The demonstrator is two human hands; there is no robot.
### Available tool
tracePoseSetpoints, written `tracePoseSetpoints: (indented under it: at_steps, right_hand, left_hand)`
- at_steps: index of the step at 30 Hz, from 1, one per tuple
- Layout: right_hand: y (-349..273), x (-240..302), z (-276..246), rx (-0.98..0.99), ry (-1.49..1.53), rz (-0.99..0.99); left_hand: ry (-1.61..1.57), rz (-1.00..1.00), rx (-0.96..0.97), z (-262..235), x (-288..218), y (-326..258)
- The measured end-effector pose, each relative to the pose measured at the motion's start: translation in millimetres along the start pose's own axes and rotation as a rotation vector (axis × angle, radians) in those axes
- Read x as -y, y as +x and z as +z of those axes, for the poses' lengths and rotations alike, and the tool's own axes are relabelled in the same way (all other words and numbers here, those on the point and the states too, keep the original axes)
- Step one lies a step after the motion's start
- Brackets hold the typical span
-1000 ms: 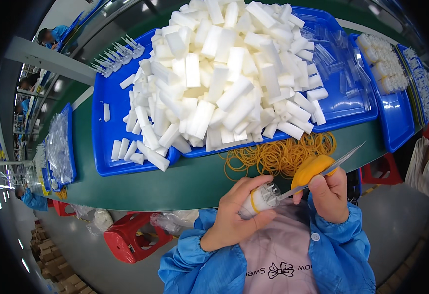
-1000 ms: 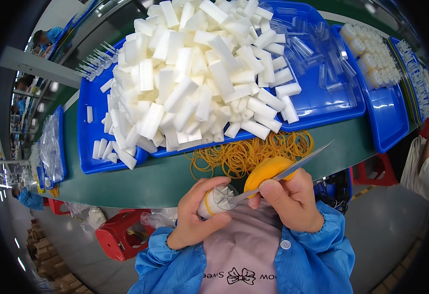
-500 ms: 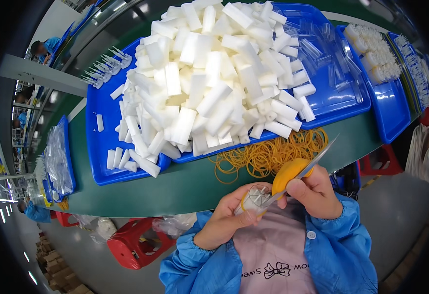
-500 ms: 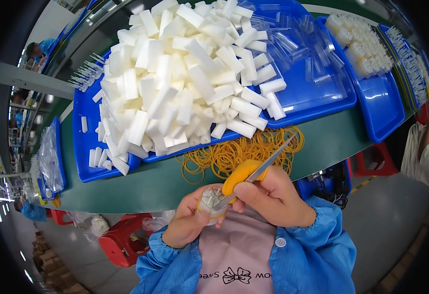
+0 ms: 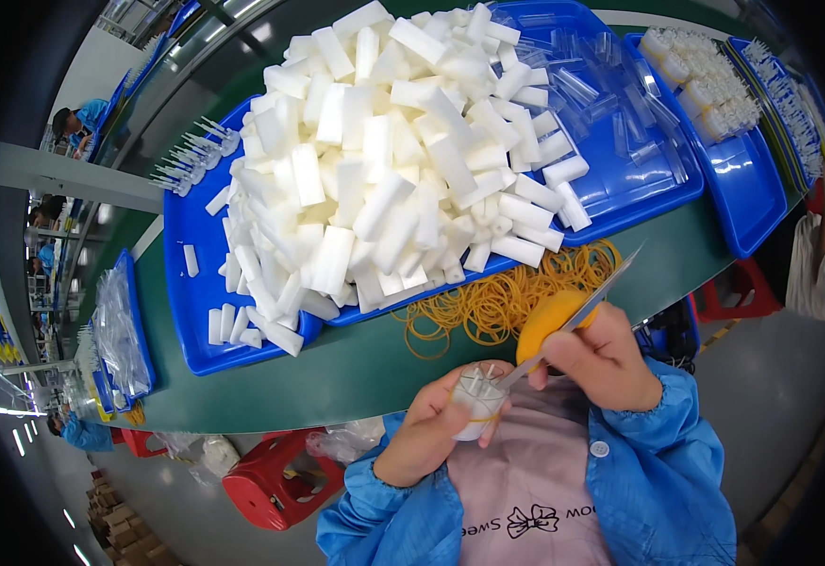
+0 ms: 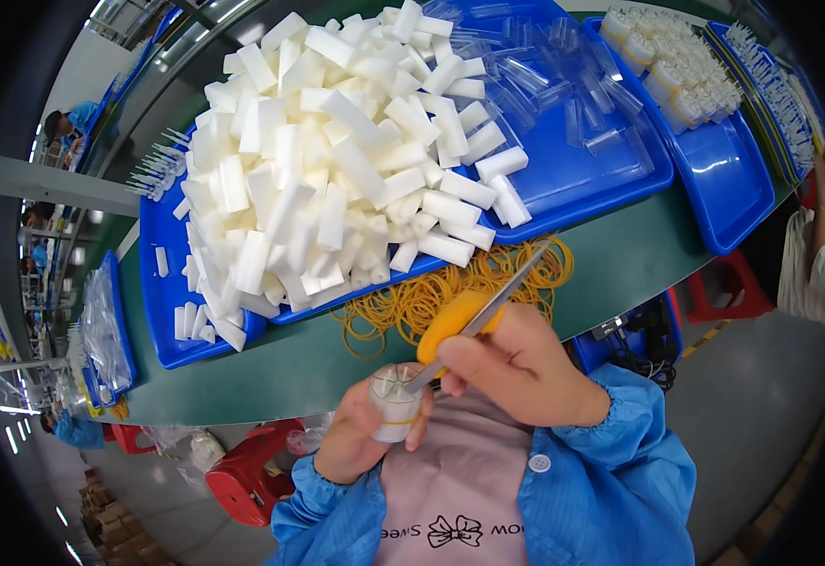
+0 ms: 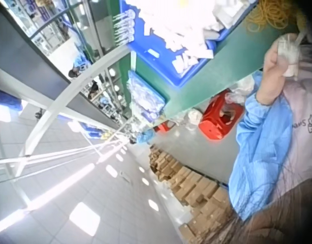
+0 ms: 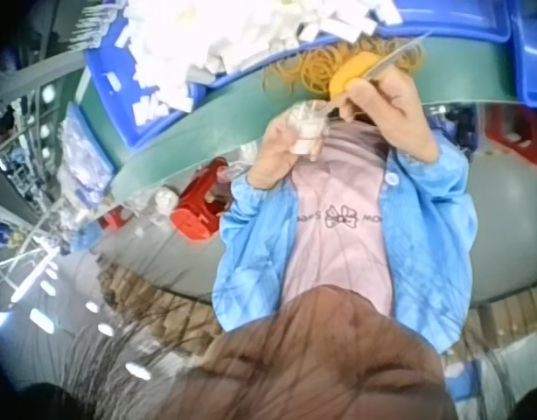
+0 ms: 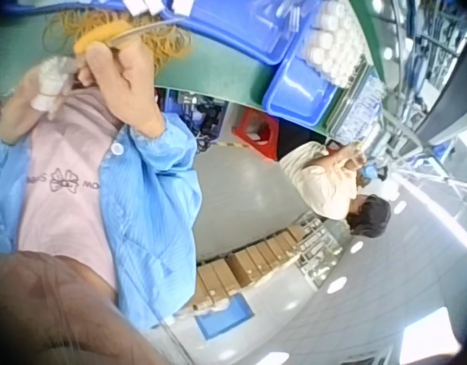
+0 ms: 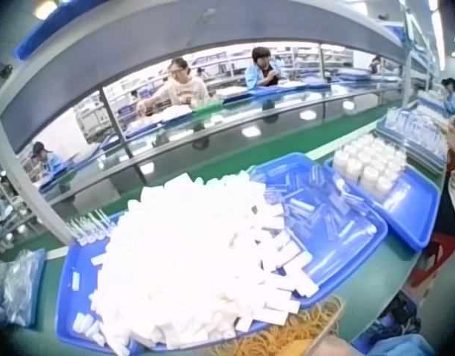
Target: The person assembles white plastic components by inserting small white sticks into a base and securing them with a rubber band. They use a yellow tool to manipulate the rubber band and a pair of scissors to trim the excess band. The process is repeated for multiple units, which are then placed into a blue tray.
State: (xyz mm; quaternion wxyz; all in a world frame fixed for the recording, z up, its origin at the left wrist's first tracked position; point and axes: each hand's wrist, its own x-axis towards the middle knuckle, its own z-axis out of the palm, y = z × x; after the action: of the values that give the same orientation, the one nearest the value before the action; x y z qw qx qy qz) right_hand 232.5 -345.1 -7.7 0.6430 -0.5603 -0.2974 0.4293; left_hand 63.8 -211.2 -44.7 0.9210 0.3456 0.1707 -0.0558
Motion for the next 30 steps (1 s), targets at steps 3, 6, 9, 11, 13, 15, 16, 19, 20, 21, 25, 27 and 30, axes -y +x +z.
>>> tracePoseSetpoints:
  at_steps: [3, 6, 9, 11, 13, 15, 16, 19, 20, 21, 25, 27, 30]
  right_hand:
    - [-3, -2, -5, -0.044, 0.170, -0.043]
    - [-2, -2, -3, -0.033, 0.197, -0.028]
    - [0, -2, -1, 0.003, 0.184, 0.003]
    - [1, -1, 1, 0.019, 0.209, 0.029]
    - [2, -1, 1, 0.041, 0.230, 0.057]
    - [3, -2, 1, 0.073, 0.247, 0.086]
    - [3, -1, 2, 0.086, 0.234, 0.105]
    - [3, 1, 6, 0.097, 0.146, 0.078]
    - [2, 0, 6, 0.086, 0.081, 0.016]
    - [2, -1, 7, 0.075, 0.016, -0.047]
    - [0, -3, 4, 0.010, 0.146, -0.037]
    - [-1, -3, 1, -0.010, 0.167, -0.002]
    - [-1, -3, 0, 0.021, 0.196, 0.003]
  left_hand:
    - [-0.087, -0.010, 0.073, -2, -2, 2]
    - [-0.128, -0.056, 0.103, -3, -2, 3]
    - [-0.246, -0.095, 0.129, -3, -1, 4]
    - [-0.308, -0.110, 0.130, -4, 0, 3]
    - [-0.337, -0.126, 0.122, -5, 1, 2]
    - [-0.350, -0.131, 0.163, -9, 4, 1]
    - [-0.357, -0.133, 0.183, -11, 6, 1]
    - [-0.442, -0.197, 0.290, -16, 7, 2]
    - [-0.458, -0.216, 0.265, -16, 7, 3]
    - [-0.474, -0.235, 0.239, -15, 6, 2]
    - [-0.349, -0.300, 0.000, -1, 2, 5]
    - [-0.343, -0.295, 0.008, 0, 2, 5]
    - [-0.364, -0.294, 0.035, 1, 4, 5]
